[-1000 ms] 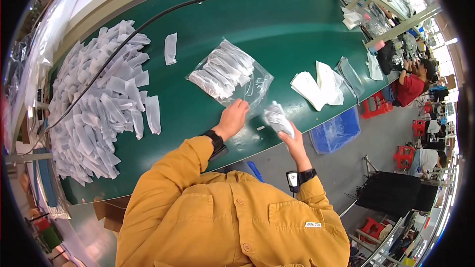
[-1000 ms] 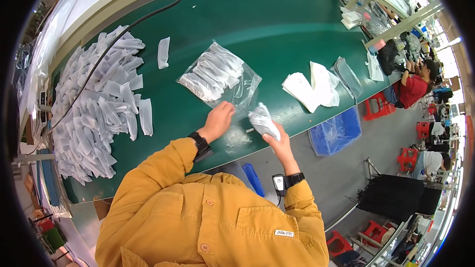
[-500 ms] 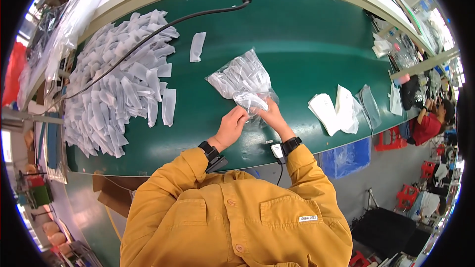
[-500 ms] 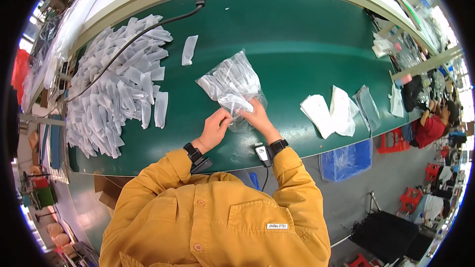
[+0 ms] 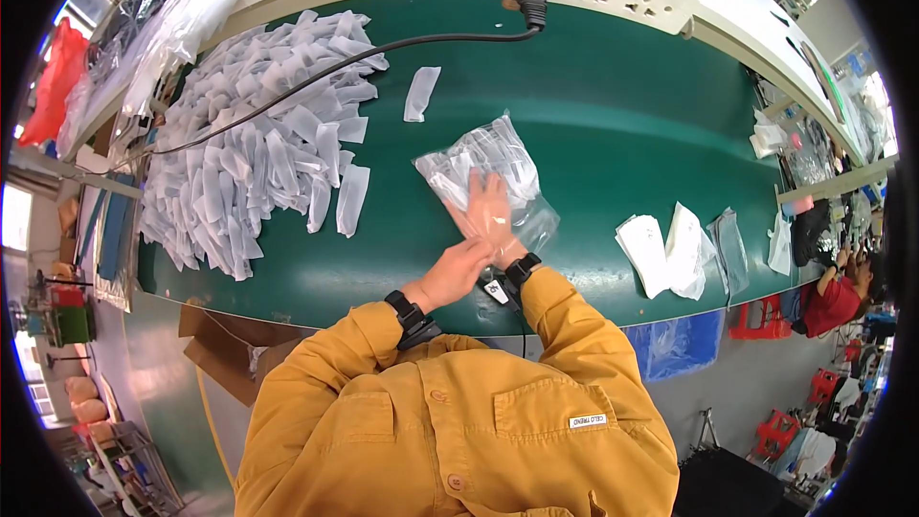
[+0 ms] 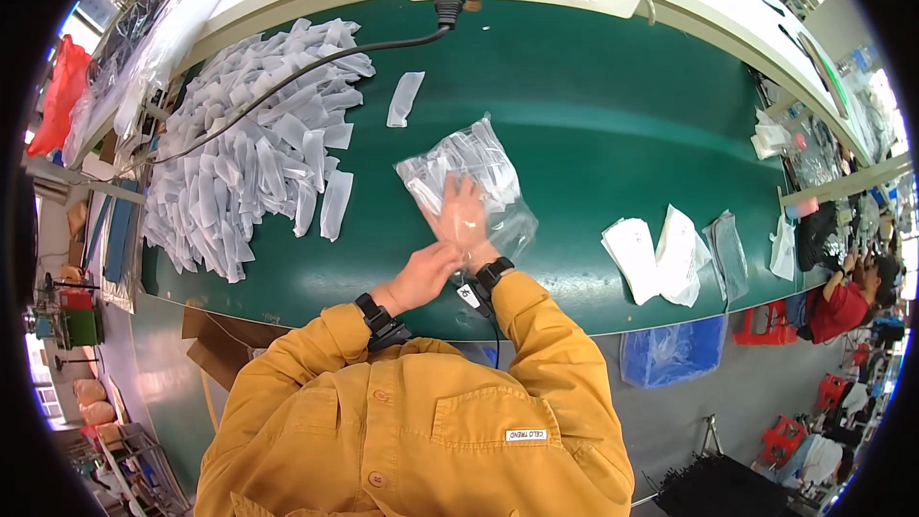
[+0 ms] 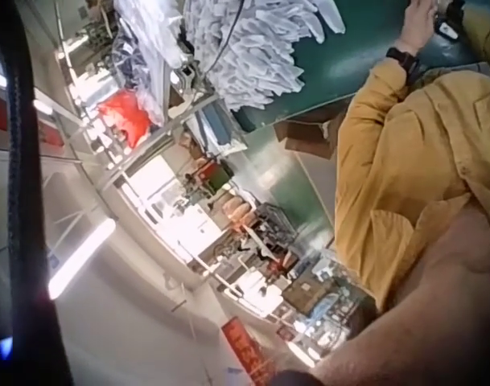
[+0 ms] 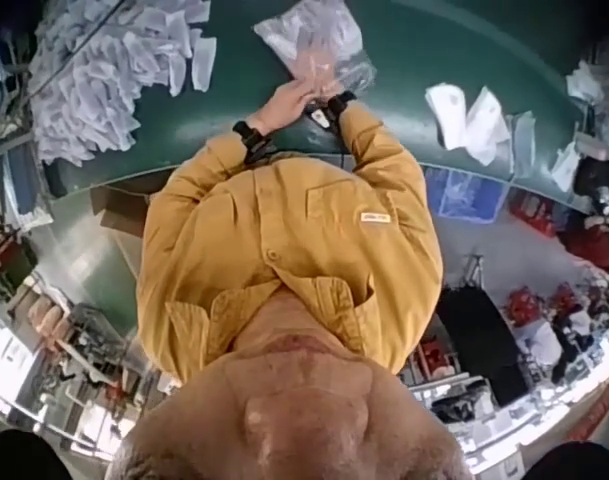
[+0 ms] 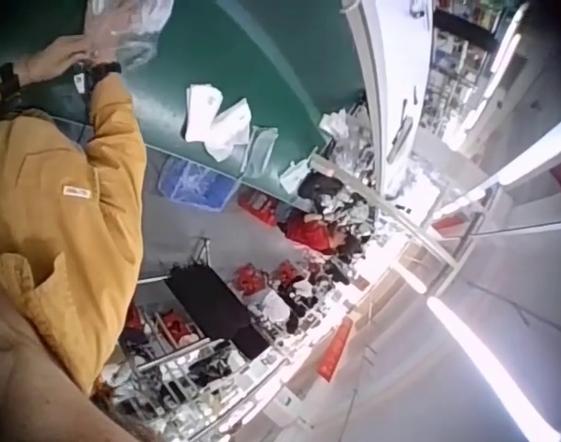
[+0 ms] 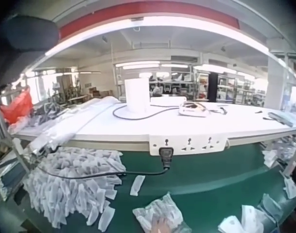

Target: The person gathers white pouches from a pile, stacks them together, and slides the stack into a clear plastic bag. They place the filled bag into a cardboard box and return to the table to repeat the process.

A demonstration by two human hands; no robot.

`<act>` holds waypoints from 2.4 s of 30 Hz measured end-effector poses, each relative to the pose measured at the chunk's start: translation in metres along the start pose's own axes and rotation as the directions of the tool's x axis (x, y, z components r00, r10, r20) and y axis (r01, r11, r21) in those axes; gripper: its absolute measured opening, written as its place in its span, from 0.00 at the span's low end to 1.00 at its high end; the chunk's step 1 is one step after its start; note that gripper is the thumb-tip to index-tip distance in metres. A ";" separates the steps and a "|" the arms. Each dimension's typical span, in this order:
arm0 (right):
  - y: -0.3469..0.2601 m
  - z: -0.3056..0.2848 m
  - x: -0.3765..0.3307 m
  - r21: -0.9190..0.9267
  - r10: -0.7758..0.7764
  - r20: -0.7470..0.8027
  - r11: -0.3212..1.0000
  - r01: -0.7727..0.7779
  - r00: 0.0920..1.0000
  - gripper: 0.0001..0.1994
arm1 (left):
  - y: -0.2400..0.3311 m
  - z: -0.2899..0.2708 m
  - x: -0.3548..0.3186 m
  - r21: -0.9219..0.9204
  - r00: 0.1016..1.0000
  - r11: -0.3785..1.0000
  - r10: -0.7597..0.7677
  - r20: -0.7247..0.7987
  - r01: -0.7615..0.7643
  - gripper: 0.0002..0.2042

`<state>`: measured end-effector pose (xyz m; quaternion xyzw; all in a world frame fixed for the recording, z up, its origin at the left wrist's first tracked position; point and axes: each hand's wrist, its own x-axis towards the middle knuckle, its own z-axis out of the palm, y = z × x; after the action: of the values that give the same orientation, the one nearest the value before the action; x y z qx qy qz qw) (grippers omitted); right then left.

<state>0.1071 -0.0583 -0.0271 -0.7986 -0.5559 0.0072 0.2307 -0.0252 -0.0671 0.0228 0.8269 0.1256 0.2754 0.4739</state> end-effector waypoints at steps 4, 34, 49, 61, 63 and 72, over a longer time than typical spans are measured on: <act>-0.024 0.003 0.014 -0.177 -0.038 0.033 0.983 0.043 0.999 0.40 | -0.005 -0.002 -0.013 -0.005 0.996 1.000 -0.007 0.089 0.007 0.01; 0.084 0.024 -0.009 0.271 0.000 -0.067 0.962 0.019 0.998 0.10 | -0.022 0.008 0.043 0.528 0.970 0.849 -0.143 0.196 0.018 0.24; 0.076 0.026 0.014 0.312 -0.125 0.103 0.946 0.087 0.987 0.04 | -0.046 0.000 0.037 0.225 0.946 0.966 -0.185 0.265 0.126 0.19; 0.018 0.053 0.039 0.324 -0.276 0.283 0.929 0.180 0.918 0.13 | -0.024 -0.014 0.028 0.067 0.954 0.989 -0.146 0.260 0.133 0.15; 0.016 0.051 0.043 0.273 -0.270 0.260 0.942 0.197 0.927 0.15 | -0.028 -0.018 0.025 0.085 0.952 0.985 -0.169 0.256 0.152 0.15; 0.050 0.050 0.026 0.262 -0.202 0.124 0.951 0.164 0.972 0.15 | -0.042 -0.030 0.008 0.280 0.955 0.946 -0.224 0.196 0.165 0.17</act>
<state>0.1475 -0.0308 -0.0844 -0.7052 -0.6380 0.1155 0.2869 -0.0337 -0.0205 0.0018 0.8912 0.1877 0.1128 0.3973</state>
